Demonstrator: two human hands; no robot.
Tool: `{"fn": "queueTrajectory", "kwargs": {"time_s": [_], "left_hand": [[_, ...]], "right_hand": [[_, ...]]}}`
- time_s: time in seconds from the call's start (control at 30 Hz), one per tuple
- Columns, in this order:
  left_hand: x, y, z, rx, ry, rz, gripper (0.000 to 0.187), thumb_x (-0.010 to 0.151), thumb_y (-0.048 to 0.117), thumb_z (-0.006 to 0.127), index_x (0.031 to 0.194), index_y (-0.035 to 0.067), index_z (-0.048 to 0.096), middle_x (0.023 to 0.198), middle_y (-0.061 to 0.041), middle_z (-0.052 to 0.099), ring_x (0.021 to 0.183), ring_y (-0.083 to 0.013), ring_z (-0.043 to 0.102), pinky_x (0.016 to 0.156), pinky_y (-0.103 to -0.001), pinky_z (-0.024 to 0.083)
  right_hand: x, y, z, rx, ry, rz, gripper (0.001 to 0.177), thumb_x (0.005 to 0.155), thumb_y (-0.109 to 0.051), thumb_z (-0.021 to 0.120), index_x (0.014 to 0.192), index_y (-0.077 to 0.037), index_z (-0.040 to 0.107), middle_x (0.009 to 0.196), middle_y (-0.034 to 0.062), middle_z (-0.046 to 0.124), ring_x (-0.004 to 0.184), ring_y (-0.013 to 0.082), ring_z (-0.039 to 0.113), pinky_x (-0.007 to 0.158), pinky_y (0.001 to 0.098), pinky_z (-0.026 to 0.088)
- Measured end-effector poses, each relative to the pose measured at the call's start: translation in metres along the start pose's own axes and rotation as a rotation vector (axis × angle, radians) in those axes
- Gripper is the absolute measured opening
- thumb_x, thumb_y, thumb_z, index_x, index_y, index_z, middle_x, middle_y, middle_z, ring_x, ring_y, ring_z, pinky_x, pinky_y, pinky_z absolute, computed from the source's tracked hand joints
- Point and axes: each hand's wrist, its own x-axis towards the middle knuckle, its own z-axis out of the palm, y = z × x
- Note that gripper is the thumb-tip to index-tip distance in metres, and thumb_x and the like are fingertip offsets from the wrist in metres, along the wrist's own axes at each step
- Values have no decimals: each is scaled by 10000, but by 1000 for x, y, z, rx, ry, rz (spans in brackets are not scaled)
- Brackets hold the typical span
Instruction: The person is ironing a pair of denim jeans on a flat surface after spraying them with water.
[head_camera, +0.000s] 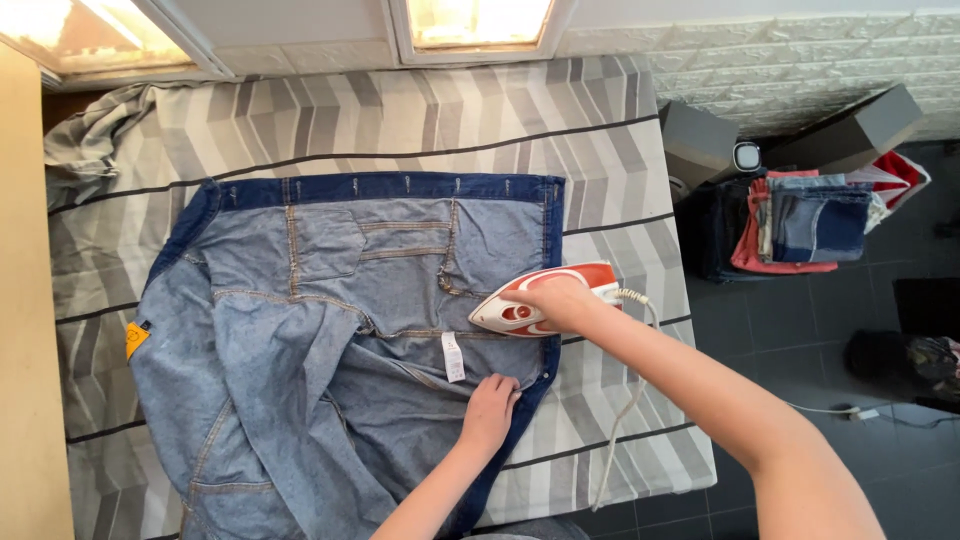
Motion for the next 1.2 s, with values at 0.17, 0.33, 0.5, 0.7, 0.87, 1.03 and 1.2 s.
{"fn": "queueTrajectory", "kwargs": {"time_s": [0.17, 0.33, 0.5, 0.7, 0.87, 1.03, 1.2], "left_hand": [[1, 7, -2, -10, -2, 17, 76, 1013, 109, 596, 1028, 74, 662, 971, -96, 617, 841, -288, 584, 768, -427, 495], [-2, 5, -5, -37, -22, -4, 91, 1025, 126, 608, 1058, 69, 671, 987, -95, 618, 888, -284, 601, 800, -421, 513], [3, 9, -13, -103, -56, -61, 139, 1028, 141, 598, 1080, 60, 697, 1003, -101, 657, 948, -283, 626, 855, -412, 523], [2, 2, 0, -33, -75, 9, 110, 1023, 121, 596, 1062, 80, 690, 992, -87, 629, 900, -279, 599, 830, -423, 501], [-2, 11, -9, -76, -61, -8, 126, 1035, 141, 597, 1057, 64, 695, 991, -93, 644, 926, -274, 623, 838, -406, 517], [-1, 11, -13, -105, -42, -47, 91, 1002, 123, 626, 1032, 73, 697, 993, -87, 656, 943, -265, 638, 860, -390, 521], [-3, 2, -8, -113, -55, -79, 102, 1019, 136, 606, 1045, 83, 690, 1000, -81, 661, 949, -268, 622, 857, -399, 515]], "right_hand": [[35, -41, -1, 34, 64, -11, 816, 854, -411, 764, 1581, -398, 394, 929, 54, 751, 801, 305, 728, 540, 465, 507], [38, -45, 6, 64, 144, -34, 848, 816, -335, 830, 1564, -367, 430, 902, 68, 747, 773, 306, 726, 524, 469, 490], [8, -8, 0, 14, 58, 4, 866, 817, -343, 832, 1571, -376, 409, 1034, 59, 757, 904, 294, 731, 657, 447, 551], [32, -54, -13, 86, 45, 38, 849, 818, -346, 801, 1567, -390, 404, 1157, 72, 741, 992, 303, 733, 685, 491, 581], [41, -58, -7, 52, 77, -21, 860, 837, -319, 788, 1598, -380, 391, 920, 66, 752, 790, 297, 723, 555, 448, 516], [39, -46, 6, -17, 154, -3, 880, 801, -352, 825, 1577, -399, 413, 838, 29, 740, 723, 263, 720, 501, 428, 496], [2, -11, -4, 55, 11, 68, 858, 857, -251, 782, 1593, -407, 368, 936, 30, 748, 821, 263, 721, 585, 428, 509]]}}
